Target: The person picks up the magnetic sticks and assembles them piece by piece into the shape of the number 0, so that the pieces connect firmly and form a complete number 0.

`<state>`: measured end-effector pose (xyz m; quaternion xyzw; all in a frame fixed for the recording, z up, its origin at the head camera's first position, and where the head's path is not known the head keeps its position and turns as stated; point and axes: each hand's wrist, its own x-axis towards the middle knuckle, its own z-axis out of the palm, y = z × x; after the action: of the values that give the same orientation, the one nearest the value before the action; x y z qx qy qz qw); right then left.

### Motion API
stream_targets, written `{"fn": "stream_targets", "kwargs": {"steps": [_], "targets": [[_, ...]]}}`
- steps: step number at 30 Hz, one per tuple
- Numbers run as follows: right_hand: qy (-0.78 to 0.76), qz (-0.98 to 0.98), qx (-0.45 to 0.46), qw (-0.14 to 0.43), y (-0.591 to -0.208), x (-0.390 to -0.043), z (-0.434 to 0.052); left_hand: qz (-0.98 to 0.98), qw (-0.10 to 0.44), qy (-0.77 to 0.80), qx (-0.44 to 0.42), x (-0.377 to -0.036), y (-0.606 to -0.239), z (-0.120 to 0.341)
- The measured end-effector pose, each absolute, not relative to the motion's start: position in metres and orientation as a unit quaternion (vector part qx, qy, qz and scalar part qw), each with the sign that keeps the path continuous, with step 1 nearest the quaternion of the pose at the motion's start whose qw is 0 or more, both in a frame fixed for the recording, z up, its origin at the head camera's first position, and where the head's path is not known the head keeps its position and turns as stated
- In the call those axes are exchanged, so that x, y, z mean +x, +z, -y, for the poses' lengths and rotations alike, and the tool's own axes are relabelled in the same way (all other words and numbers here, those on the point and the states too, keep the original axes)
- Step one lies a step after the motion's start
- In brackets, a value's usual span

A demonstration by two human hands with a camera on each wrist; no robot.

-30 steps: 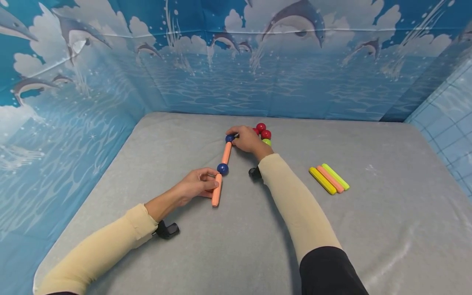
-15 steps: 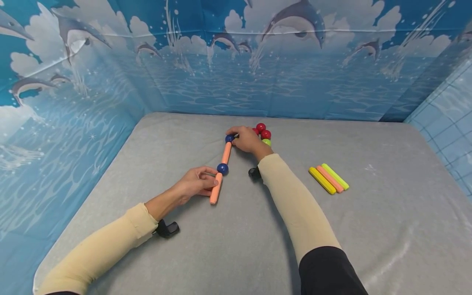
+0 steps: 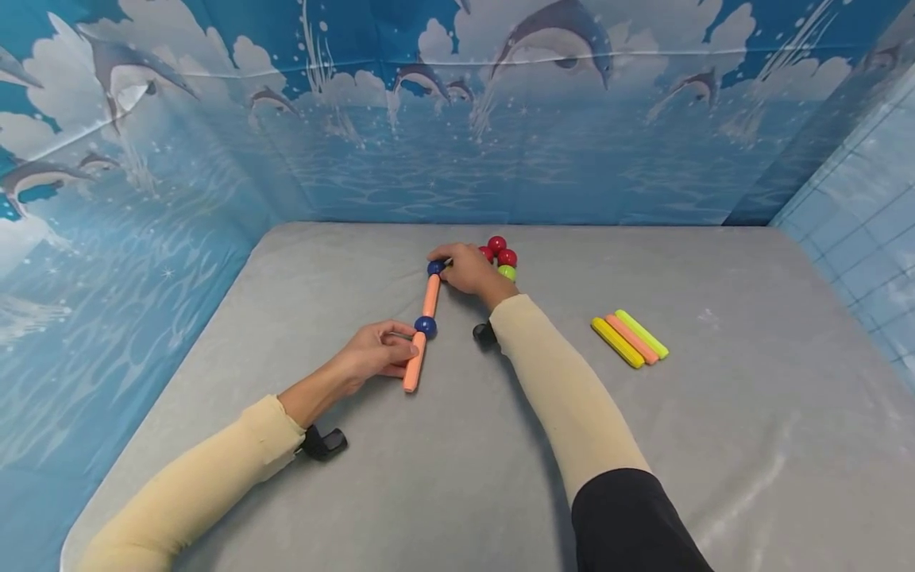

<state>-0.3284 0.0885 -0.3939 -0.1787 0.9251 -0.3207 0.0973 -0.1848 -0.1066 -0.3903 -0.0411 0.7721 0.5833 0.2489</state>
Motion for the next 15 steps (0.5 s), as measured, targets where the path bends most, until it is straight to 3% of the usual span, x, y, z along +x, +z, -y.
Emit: {"fn": "stream_targets", "kwargs": {"steps": [15], "targets": [[-0.321, -0.925, -0.182, 0.092, -0.3943, -0.3285, -0.0896, -0.776, 0.255, 0.575, -0.053, -0.1849, -0.3884, 0.1020]]}}
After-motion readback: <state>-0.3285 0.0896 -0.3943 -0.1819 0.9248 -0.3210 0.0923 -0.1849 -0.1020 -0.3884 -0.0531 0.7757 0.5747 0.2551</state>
